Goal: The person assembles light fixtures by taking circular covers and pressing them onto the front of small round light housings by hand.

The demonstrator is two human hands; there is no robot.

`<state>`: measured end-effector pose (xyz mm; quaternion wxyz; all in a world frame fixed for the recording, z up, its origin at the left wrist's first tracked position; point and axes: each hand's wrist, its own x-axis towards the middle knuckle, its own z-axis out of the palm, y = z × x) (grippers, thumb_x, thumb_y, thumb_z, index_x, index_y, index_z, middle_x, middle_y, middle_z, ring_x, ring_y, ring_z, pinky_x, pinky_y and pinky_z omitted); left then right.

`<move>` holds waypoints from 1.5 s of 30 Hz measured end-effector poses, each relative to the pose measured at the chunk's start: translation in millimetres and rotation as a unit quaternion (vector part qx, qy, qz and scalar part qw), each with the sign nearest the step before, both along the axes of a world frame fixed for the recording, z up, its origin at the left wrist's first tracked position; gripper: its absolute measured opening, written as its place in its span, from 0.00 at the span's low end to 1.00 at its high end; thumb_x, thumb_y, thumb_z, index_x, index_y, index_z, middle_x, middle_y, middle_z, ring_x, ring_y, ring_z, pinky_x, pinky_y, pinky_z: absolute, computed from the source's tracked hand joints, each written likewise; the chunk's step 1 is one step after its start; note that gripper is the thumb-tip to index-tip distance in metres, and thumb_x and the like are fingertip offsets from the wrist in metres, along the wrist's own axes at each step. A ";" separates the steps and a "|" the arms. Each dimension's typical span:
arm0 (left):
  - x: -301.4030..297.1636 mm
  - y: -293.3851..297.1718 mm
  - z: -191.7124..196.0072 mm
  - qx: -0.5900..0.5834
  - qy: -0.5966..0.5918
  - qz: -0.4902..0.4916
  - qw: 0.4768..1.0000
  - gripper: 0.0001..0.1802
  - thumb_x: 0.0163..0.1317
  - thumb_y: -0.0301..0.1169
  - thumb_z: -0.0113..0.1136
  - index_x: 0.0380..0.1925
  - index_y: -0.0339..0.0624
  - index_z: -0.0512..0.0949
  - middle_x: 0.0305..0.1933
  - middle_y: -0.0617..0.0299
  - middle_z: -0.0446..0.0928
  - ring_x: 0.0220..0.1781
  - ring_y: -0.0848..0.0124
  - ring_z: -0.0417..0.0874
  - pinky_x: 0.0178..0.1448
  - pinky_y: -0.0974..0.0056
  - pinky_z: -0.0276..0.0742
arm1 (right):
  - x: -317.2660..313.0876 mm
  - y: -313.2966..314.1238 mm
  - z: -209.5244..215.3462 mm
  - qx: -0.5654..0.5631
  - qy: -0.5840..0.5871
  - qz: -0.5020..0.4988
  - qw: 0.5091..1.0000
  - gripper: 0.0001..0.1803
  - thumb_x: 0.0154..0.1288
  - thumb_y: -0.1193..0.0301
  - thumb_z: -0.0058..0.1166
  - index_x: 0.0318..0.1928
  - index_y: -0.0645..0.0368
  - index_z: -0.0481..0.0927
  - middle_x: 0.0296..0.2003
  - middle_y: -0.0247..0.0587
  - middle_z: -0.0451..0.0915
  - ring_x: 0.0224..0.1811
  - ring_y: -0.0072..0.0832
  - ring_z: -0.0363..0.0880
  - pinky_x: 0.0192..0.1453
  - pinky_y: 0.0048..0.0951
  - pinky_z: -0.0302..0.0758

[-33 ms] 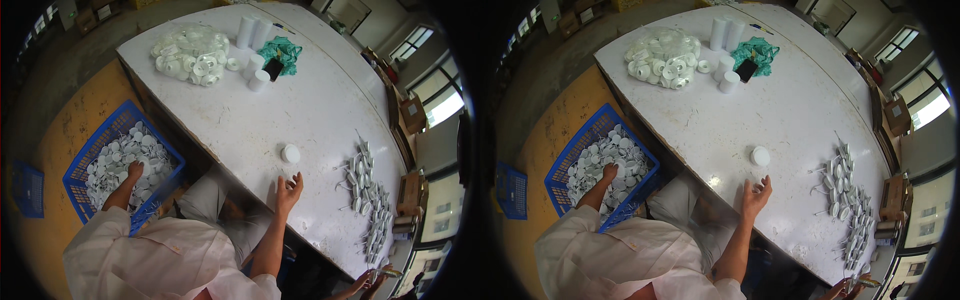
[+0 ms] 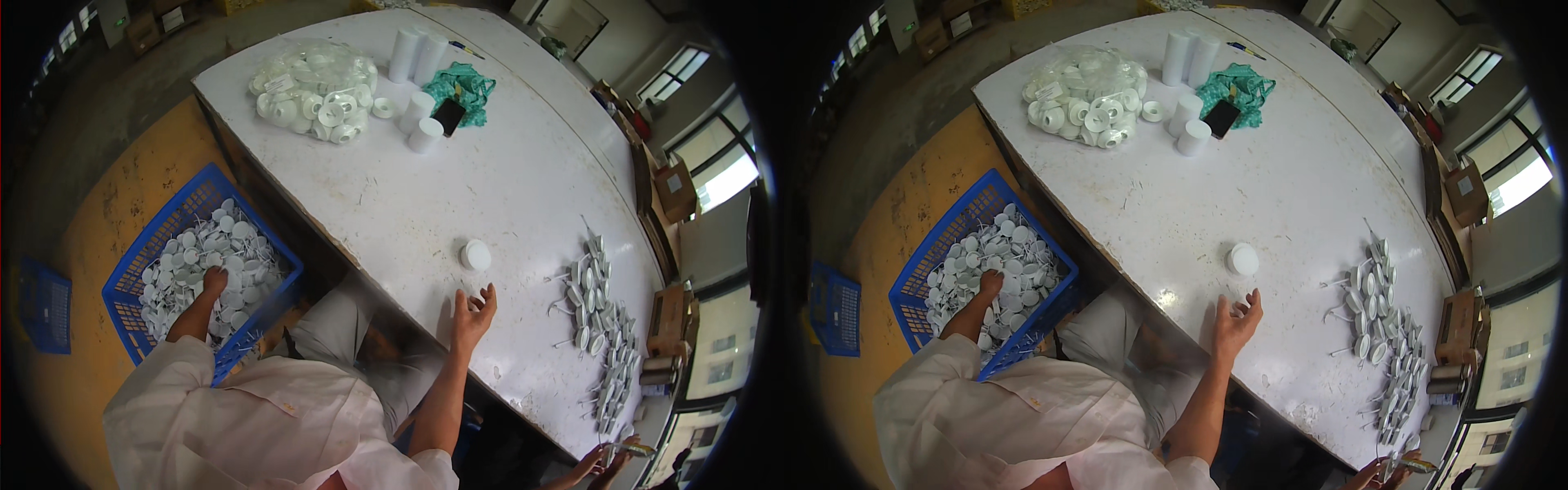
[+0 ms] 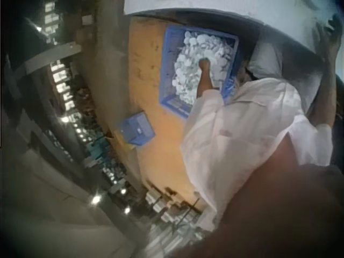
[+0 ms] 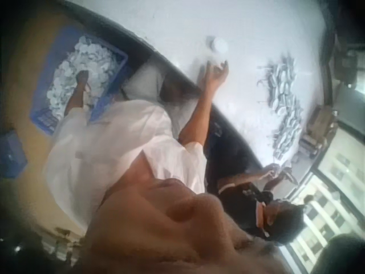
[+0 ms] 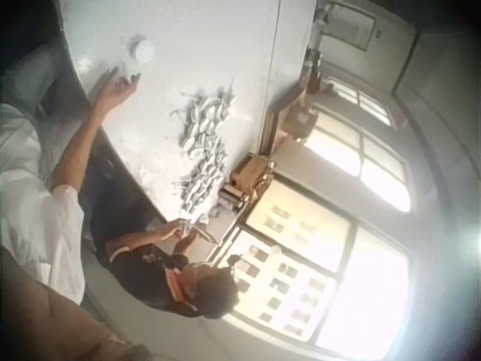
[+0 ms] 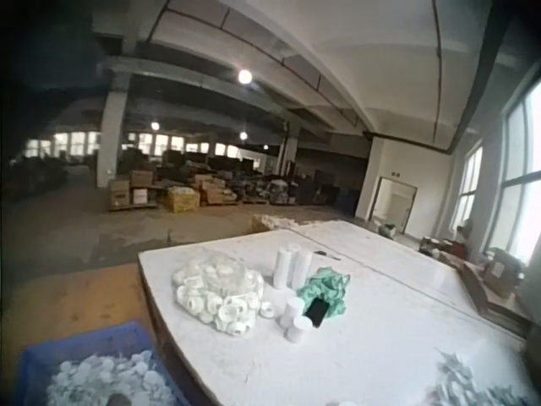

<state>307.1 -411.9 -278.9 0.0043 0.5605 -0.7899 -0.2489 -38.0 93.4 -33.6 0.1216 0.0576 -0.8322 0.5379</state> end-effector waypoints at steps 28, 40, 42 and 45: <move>-561.3 79.3 373.8 -0.167 0.138 -0.579 0.786 0.54 0.33 0.31 0.73 0.66 0.44 0.57 0.73 0.42 0.47 0.74 0.56 0.52 0.73 0.62 0.56 | 56.3 13.4 -18.0 0.094 0.104 -0.085 0.986 0.26 0.54 0.83 0.52 0.57 0.67 0.67 0.49 0.49 0.67 0.37 0.29 0.73 0.32 0.23 0.74; -643.2 73.7 365.3 -0.116 -0.140 -0.664 0.725 0.52 0.25 0.30 0.77 0.59 0.46 0.65 0.67 0.47 0.58 0.66 0.54 0.65 0.62 0.58 0.69 | 46.8 14.4 -30.7 0.181 0.163 -0.085 0.966 0.19 0.54 0.84 0.52 0.49 0.65 0.72 0.44 0.51 0.72 0.27 0.30 0.73 0.21 0.21 0.68; -644.5 73.6 364.3 -0.109 -0.143 -0.674 0.717 0.49 0.25 0.30 0.77 0.56 0.44 0.68 0.62 0.49 0.65 0.61 0.54 0.70 0.58 0.57 0.71 | 47.0 14.0 -29.7 0.197 0.156 -0.080 0.965 0.19 0.53 0.85 0.52 0.48 0.64 0.72 0.42 0.51 0.72 0.28 0.31 0.73 0.22 0.22 0.68; -646.6 72.0 361.3 -0.132 -0.130 -0.677 0.712 0.43 0.25 0.30 0.75 0.51 0.41 0.71 0.51 0.53 0.72 0.54 0.56 0.75 0.53 0.56 0.73 | 44.7 9.9 -23.9 0.197 0.159 -0.074 0.964 0.17 0.52 0.85 0.52 0.45 0.64 0.74 0.40 0.51 0.73 0.28 0.32 0.73 0.23 0.23 0.69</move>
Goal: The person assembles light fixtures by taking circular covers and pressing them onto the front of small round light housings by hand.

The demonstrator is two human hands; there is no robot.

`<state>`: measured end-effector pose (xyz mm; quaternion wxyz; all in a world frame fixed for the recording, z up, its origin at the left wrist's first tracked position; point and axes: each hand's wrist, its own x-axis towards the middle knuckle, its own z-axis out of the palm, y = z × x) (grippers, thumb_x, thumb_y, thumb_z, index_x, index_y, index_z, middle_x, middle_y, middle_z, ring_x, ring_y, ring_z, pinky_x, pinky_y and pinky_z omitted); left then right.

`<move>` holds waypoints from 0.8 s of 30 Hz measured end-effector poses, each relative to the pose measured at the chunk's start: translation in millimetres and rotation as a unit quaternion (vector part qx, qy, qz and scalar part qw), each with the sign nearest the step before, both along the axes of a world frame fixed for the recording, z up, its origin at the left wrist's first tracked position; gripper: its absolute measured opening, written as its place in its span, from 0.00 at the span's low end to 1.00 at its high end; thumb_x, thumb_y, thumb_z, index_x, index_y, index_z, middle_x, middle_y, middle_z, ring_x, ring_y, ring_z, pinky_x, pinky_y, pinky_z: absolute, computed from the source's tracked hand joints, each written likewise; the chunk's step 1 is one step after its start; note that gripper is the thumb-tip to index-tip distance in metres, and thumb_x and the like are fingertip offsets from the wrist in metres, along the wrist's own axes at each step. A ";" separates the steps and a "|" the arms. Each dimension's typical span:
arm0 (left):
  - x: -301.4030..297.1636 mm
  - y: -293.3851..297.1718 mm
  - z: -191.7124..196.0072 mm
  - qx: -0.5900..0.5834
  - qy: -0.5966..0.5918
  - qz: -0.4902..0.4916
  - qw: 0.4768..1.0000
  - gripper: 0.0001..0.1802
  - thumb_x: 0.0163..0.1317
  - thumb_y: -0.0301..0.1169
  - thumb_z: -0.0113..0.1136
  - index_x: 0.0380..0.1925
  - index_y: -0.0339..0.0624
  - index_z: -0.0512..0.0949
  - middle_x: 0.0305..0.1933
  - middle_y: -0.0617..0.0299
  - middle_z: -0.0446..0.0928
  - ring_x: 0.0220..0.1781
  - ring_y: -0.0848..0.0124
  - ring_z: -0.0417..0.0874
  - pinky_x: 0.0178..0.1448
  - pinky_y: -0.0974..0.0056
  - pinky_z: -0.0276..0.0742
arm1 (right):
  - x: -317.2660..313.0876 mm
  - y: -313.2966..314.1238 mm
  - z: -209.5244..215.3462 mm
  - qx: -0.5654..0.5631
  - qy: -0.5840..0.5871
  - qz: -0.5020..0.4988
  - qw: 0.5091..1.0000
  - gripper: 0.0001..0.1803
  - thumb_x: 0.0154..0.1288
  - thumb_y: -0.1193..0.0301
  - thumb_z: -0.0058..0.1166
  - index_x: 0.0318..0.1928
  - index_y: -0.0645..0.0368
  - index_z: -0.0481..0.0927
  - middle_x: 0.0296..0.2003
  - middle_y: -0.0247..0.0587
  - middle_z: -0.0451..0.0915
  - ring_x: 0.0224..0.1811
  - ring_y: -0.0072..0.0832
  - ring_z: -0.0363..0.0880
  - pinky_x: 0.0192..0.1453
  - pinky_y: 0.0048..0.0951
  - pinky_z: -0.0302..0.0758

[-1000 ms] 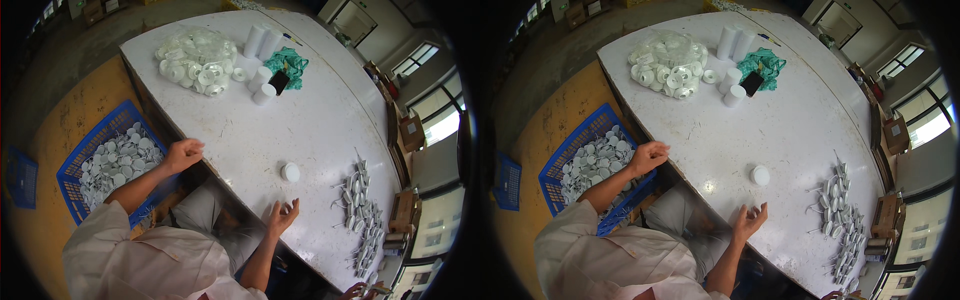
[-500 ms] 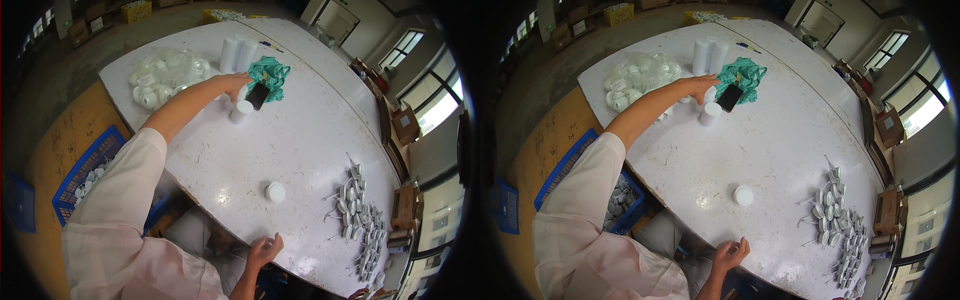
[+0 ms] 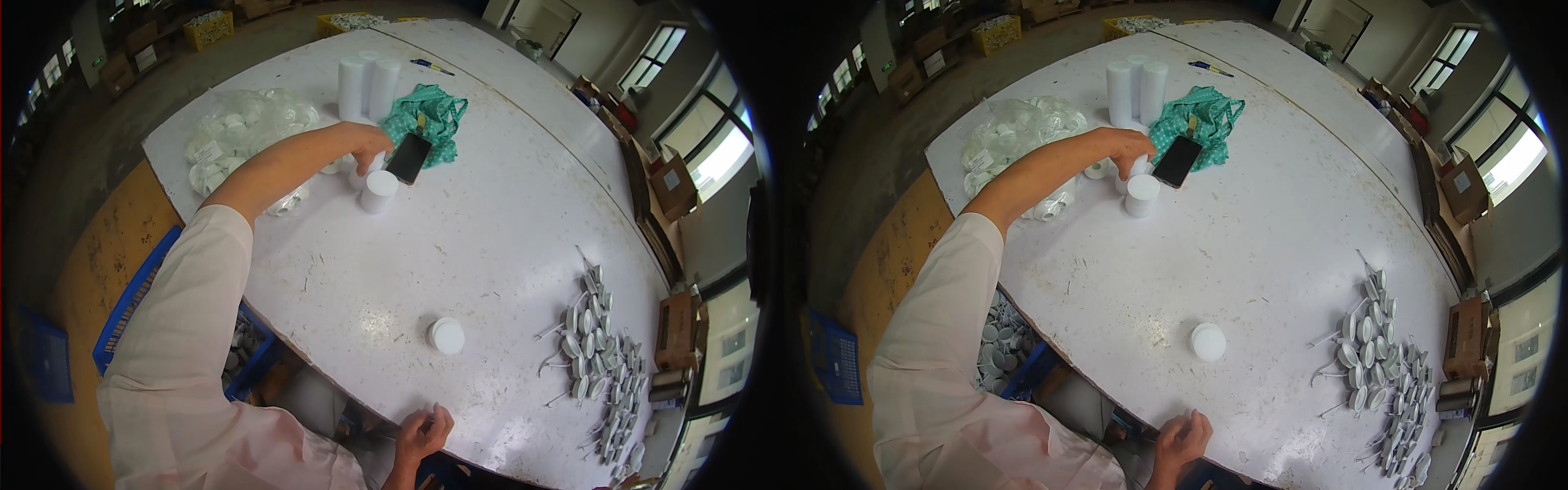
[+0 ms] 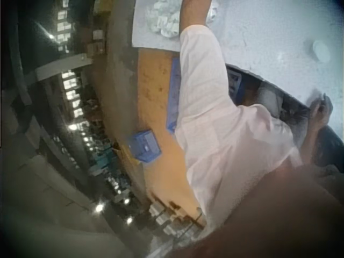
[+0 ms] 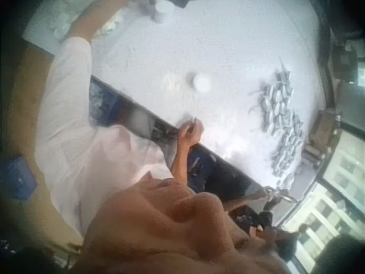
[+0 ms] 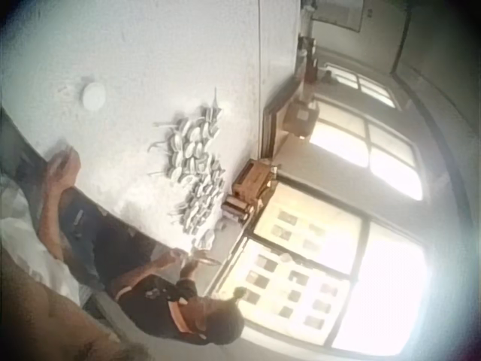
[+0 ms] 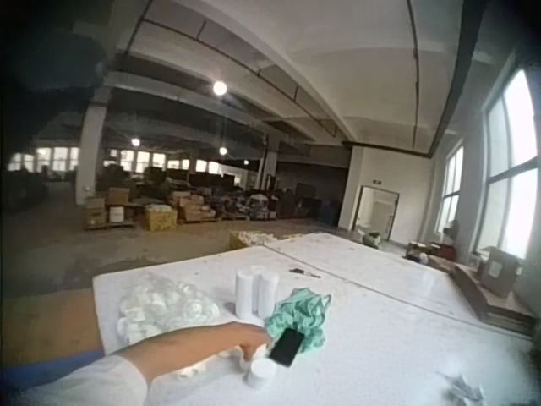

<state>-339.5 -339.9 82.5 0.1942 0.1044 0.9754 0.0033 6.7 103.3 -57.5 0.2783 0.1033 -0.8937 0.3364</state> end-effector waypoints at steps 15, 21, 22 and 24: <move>11.6 2.7 6.2 -0.013 0.020 -0.012 1.000 0.38 0.29 0.30 0.72 0.49 0.42 0.74 0.47 0.50 0.77 0.51 0.55 0.78 0.50 0.57 0.76 | -0.5 -6.5 7.4 -0.003 0.007 0.001 1.000 0.11 0.53 0.85 0.54 0.38 0.61 0.75 0.31 0.48 0.75 0.31 0.42 0.76 0.33 0.35 0.74; 7.5 -3.3 -4.6 0.000 0.038 -0.029 0.999 0.36 0.30 0.30 0.71 0.48 0.40 0.75 0.45 0.50 0.77 0.50 0.55 0.78 0.49 0.58 0.77 | 1.3 -6.1 5.4 0.000 0.008 -0.003 1.000 0.10 0.53 0.84 0.56 0.36 0.60 0.75 0.31 0.47 0.76 0.30 0.40 0.76 0.32 0.34 0.74; 6.3 -4.1 -5.8 0.005 0.038 -0.025 0.999 0.36 0.30 0.31 0.70 0.48 0.40 0.75 0.45 0.50 0.77 0.50 0.55 0.78 0.50 0.58 0.76 | 2.0 -5.9 6.4 -0.001 0.008 -0.004 1.000 0.10 0.53 0.84 0.56 0.36 0.60 0.75 0.31 0.47 0.76 0.30 0.40 0.76 0.32 0.34 0.74; 8.1 -7.9 -3.7 0.009 0.038 -0.018 0.999 0.36 0.30 0.31 0.70 0.48 0.40 0.75 0.45 0.50 0.77 0.50 0.55 0.78 0.50 0.58 0.76 | 1.6 -6.2 9.1 -0.001 0.000 -0.003 1.000 0.10 0.53 0.84 0.56 0.36 0.60 0.75 0.30 0.47 0.76 0.30 0.40 0.76 0.32 0.34 0.74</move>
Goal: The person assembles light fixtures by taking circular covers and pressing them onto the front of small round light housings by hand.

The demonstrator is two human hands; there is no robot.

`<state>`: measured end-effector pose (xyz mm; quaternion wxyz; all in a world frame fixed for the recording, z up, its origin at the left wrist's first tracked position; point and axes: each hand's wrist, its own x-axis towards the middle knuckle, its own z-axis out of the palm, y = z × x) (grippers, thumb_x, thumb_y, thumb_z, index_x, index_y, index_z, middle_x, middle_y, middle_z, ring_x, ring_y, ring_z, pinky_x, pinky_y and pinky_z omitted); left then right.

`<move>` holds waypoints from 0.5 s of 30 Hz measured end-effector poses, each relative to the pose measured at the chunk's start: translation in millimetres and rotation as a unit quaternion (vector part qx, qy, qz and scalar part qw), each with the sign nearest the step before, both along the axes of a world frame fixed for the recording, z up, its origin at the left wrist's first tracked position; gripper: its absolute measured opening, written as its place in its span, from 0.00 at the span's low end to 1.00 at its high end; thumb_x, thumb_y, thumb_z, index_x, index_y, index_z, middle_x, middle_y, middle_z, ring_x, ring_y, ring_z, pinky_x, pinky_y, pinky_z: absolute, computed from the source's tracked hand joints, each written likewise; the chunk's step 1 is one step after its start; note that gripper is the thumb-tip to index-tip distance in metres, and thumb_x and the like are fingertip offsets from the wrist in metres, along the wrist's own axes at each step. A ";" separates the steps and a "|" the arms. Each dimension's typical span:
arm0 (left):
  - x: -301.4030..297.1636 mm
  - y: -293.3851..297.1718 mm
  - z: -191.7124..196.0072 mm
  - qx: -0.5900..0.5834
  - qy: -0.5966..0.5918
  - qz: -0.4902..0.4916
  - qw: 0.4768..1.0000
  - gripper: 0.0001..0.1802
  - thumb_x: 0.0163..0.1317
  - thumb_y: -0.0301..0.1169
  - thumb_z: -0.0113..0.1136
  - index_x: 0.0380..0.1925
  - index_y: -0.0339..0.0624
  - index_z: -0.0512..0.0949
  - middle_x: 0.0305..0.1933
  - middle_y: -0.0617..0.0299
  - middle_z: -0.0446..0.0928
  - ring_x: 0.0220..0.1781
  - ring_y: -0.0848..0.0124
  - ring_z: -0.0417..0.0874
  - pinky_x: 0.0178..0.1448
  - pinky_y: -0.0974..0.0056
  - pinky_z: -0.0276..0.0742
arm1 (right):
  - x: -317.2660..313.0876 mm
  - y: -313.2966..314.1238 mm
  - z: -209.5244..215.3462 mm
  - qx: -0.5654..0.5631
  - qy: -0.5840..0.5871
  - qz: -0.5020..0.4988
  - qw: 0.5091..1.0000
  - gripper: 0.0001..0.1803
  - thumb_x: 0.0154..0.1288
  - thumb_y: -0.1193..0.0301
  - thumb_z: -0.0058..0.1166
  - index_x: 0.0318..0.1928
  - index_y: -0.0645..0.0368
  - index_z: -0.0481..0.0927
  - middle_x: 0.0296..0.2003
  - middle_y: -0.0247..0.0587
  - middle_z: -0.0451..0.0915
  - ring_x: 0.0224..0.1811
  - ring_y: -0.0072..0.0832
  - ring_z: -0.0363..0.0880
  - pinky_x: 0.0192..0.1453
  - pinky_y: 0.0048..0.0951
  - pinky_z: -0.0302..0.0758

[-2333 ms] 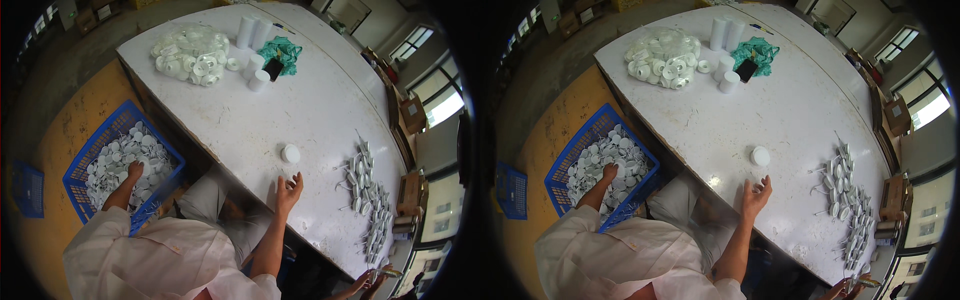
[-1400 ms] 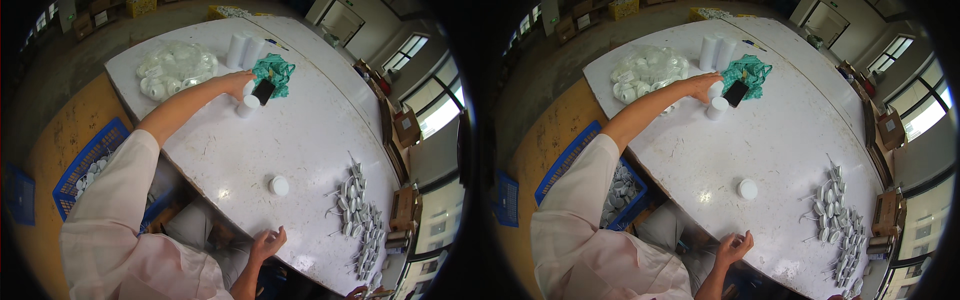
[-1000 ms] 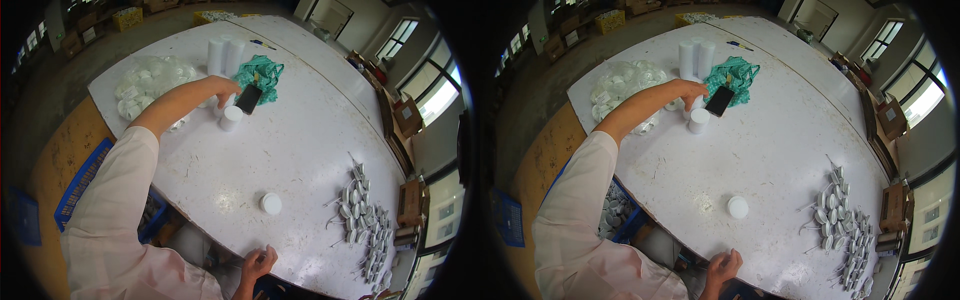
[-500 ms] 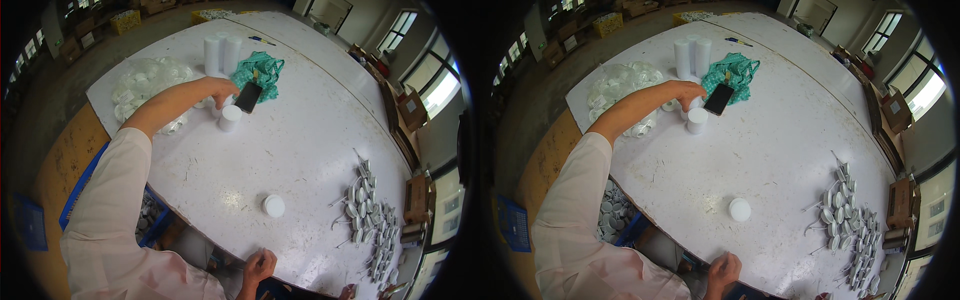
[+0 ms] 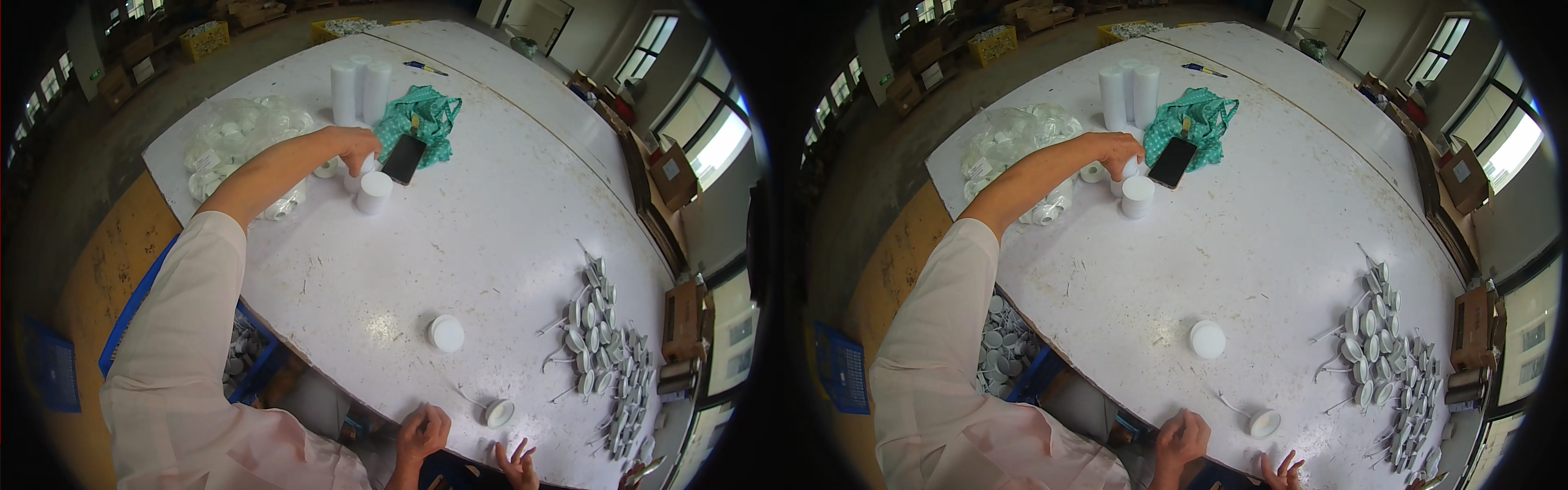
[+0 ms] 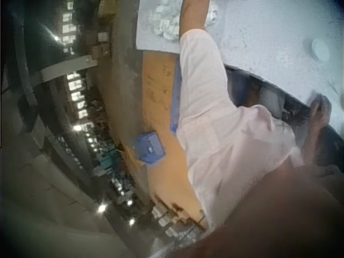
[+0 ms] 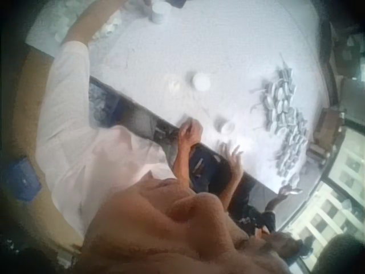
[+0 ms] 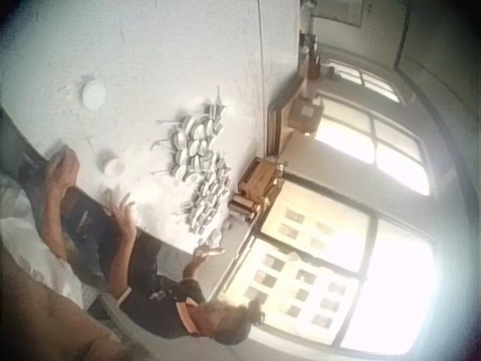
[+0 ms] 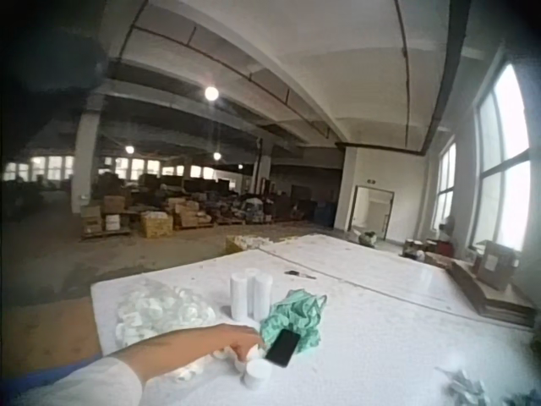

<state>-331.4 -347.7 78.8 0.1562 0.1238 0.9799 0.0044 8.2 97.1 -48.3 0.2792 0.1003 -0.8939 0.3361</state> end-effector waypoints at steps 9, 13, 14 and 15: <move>8.4 -8.7 11.6 0.001 0.037 -0.005 0.999 0.36 0.29 0.31 0.69 0.47 0.39 0.75 0.45 0.49 0.78 0.51 0.55 0.78 0.51 0.59 0.75 | -2.5 -1.8 5.1 -0.003 0.004 0.011 1.000 0.10 0.52 0.85 0.56 0.34 0.60 0.76 0.29 0.48 0.76 0.29 0.41 0.77 0.31 0.34 0.74; 1.9 3.1 13.7 0.004 0.044 -0.019 0.999 0.35 0.29 0.31 0.69 0.46 0.39 0.75 0.45 0.49 0.78 0.51 0.55 0.78 0.51 0.59 0.75 | -0.6 -0.2 1.3 -0.001 0.005 -0.003 1.000 0.10 0.52 0.85 0.56 0.34 0.60 0.76 0.29 0.48 0.77 0.29 0.42 0.77 0.31 0.35 0.74; 5.1 -1.8 12.1 0.008 0.053 -0.019 0.998 0.35 0.29 0.31 0.69 0.46 0.38 0.75 0.45 0.49 0.78 0.50 0.55 0.78 0.51 0.58 0.75 | -1.2 -1.9 3.7 0.003 0.005 0.000 1.000 0.10 0.52 0.85 0.56 0.34 0.60 0.76 0.29 0.48 0.77 0.29 0.42 0.77 0.31 0.35 0.74; 7.0 -6.4 11.4 0.009 0.052 -0.016 0.998 0.35 0.29 0.31 0.69 0.46 0.38 0.75 0.45 0.49 0.78 0.50 0.55 0.78 0.51 0.58 0.75 | -1.5 -2.9 4.9 0.006 0.005 0.002 1.000 0.10 0.52 0.85 0.56 0.34 0.60 0.76 0.29 0.48 0.77 0.29 0.42 0.77 0.31 0.35 0.74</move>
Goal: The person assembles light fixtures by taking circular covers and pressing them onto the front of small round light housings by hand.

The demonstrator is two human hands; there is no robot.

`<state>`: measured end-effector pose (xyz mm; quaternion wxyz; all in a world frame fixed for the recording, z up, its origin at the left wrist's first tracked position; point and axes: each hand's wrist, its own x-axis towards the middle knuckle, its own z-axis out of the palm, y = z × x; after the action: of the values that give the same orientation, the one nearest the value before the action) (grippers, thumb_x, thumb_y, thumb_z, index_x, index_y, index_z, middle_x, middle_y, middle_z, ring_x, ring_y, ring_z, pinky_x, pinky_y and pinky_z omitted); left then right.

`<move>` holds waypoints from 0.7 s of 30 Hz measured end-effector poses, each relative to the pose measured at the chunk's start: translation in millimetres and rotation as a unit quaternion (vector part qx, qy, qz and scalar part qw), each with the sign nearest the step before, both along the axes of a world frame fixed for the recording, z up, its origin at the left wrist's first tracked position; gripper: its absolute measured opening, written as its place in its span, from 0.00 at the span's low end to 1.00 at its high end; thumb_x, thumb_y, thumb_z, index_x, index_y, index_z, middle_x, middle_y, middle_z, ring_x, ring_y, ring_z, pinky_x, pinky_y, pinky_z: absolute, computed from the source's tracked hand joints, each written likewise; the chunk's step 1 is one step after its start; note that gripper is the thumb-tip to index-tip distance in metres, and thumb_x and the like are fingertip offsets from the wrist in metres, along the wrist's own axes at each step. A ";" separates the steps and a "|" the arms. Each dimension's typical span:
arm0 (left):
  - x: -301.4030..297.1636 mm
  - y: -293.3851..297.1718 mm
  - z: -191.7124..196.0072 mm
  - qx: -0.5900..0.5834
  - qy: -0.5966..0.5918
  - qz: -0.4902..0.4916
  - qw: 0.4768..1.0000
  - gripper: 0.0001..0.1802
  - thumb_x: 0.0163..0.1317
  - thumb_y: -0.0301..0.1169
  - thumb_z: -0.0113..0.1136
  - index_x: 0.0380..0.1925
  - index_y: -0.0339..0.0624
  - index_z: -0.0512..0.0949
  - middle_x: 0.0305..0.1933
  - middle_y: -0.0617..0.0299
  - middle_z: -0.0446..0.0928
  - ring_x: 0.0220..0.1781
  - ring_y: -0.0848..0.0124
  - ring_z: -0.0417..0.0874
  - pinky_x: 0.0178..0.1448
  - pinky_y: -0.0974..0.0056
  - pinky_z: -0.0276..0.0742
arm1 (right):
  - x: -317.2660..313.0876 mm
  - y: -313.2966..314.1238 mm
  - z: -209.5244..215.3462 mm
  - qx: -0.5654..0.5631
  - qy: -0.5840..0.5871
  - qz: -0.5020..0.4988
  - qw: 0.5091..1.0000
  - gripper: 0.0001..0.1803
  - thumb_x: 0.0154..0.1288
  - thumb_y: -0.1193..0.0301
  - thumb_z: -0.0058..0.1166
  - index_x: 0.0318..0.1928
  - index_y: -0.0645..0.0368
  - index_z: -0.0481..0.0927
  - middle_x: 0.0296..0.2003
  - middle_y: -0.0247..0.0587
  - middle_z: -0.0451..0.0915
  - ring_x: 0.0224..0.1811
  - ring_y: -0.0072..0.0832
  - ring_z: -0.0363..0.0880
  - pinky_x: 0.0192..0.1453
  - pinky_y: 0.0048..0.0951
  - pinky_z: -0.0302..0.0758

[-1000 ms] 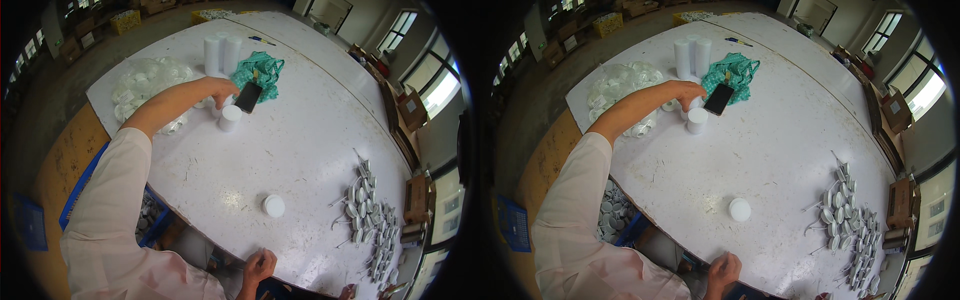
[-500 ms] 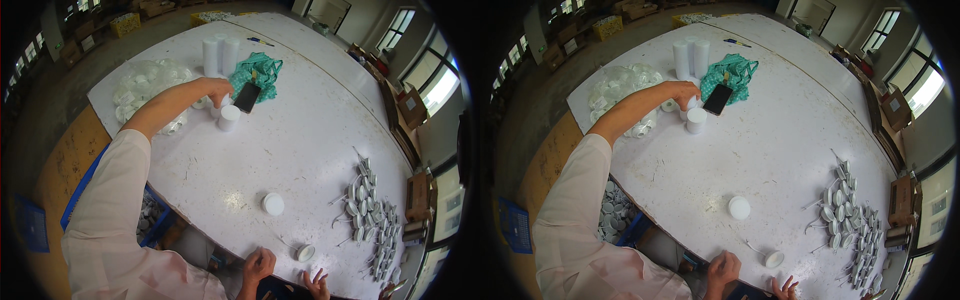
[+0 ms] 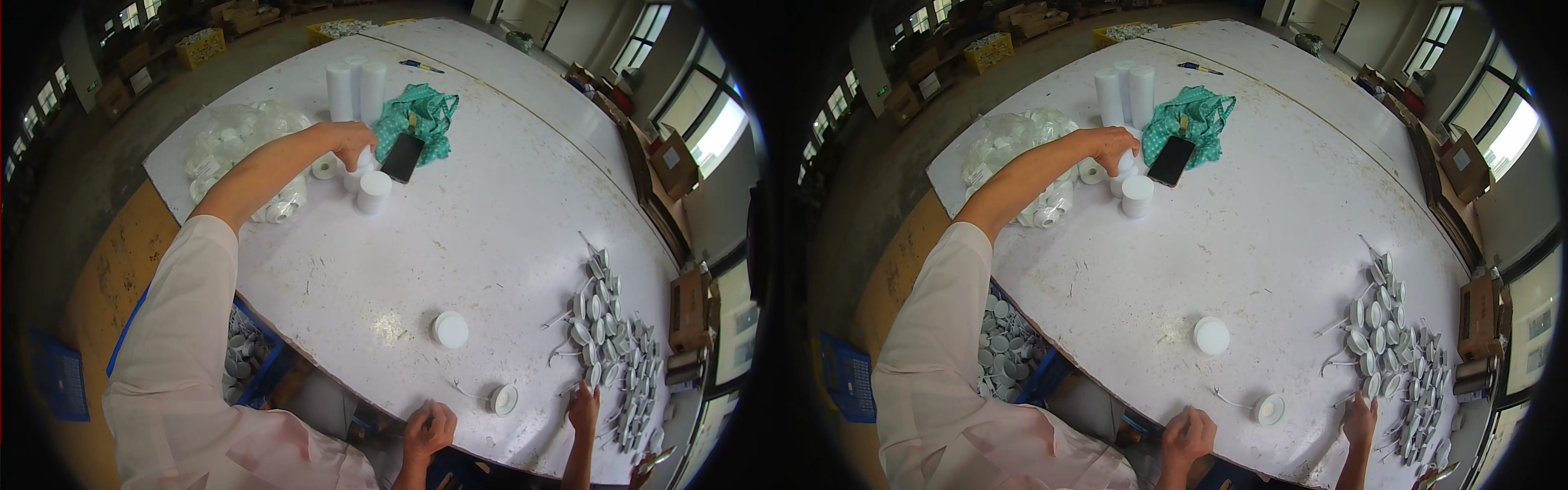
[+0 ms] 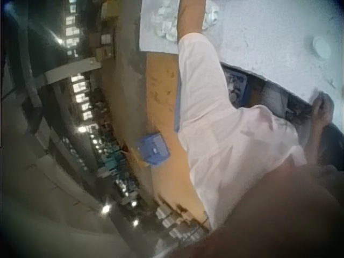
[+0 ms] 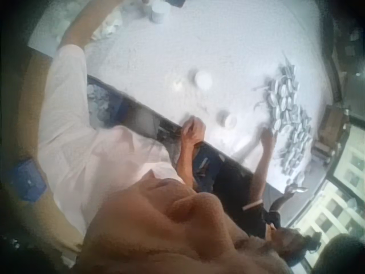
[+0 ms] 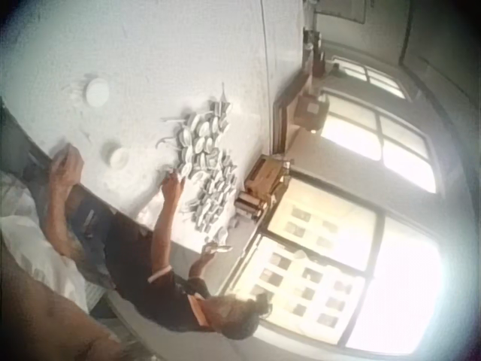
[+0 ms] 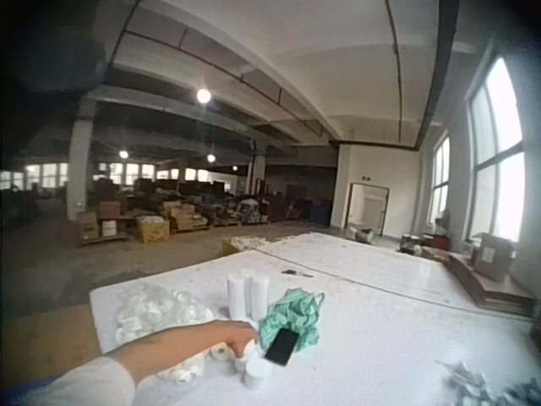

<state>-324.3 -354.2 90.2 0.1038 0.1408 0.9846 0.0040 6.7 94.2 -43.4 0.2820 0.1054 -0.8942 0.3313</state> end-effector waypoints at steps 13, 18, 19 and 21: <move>48.4 99.2 47.6 0.079 0.061 -0.170 0.980 0.30 0.33 0.28 0.69 0.44 0.37 0.76 0.44 0.49 0.77 0.49 0.53 0.78 0.51 0.57 0.75 | 1.3 4.0 0.0 -0.010 0.011 -0.004 1.000 0.09 0.51 0.84 0.56 0.35 0.62 0.77 0.29 0.49 0.77 0.29 0.44 0.77 0.32 0.36 0.75; 84.5 188.6 29.5 0.120 0.003 -0.267 0.956 0.28 0.33 0.28 0.68 0.41 0.38 0.76 0.42 0.50 0.77 0.48 0.54 0.77 0.52 0.57 0.75 | 0.3 7.0 -0.8 -0.020 0.023 0.014 0.999 0.10 0.48 0.85 0.57 0.34 0.62 0.80 0.30 0.47 0.78 0.30 0.41 0.77 0.32 0.34 0.76; 92.3 208.9 24.3 0.134 -0.008 -0.302 0.944 0.27 0.34 0.28 0.69 0.41 0.38 0.77 0.41 0.50 0.77 0.47 0.53 0.78 0.50 0.57 0.75 | 0.9 8.9 -3.3 -0.022 0.023 0.006 0.999 0.10 0.48 0.85 0.57 0.34 0.62 0.80 0.30 0.47 0.78 0.30 0.41 0.77 0.32 0.34 0.76; 110.0 243.8 13.4 0.126 -0.018 -0.329 0.936 0.25 0.34 0.27 0.68 0.40 0.38 0.77 0.41 0.50 0.77 0.47 0.53 0.78 0.50 0.56 0.75 | 1.4 11.5 -10.3 -0.030 0.052 0.002 0.998 0.13 0.44 0.83 0.56 0.33 0.58 0.82 0.30 0.42 0.80 0.27 0.38 0.77 0.30 0.33 0.75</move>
<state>-214.3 -110.3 103.6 0.0988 0.4687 0.8725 0.0962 8.1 105.7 -53.7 0.3306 0.1151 -0.8677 0.3528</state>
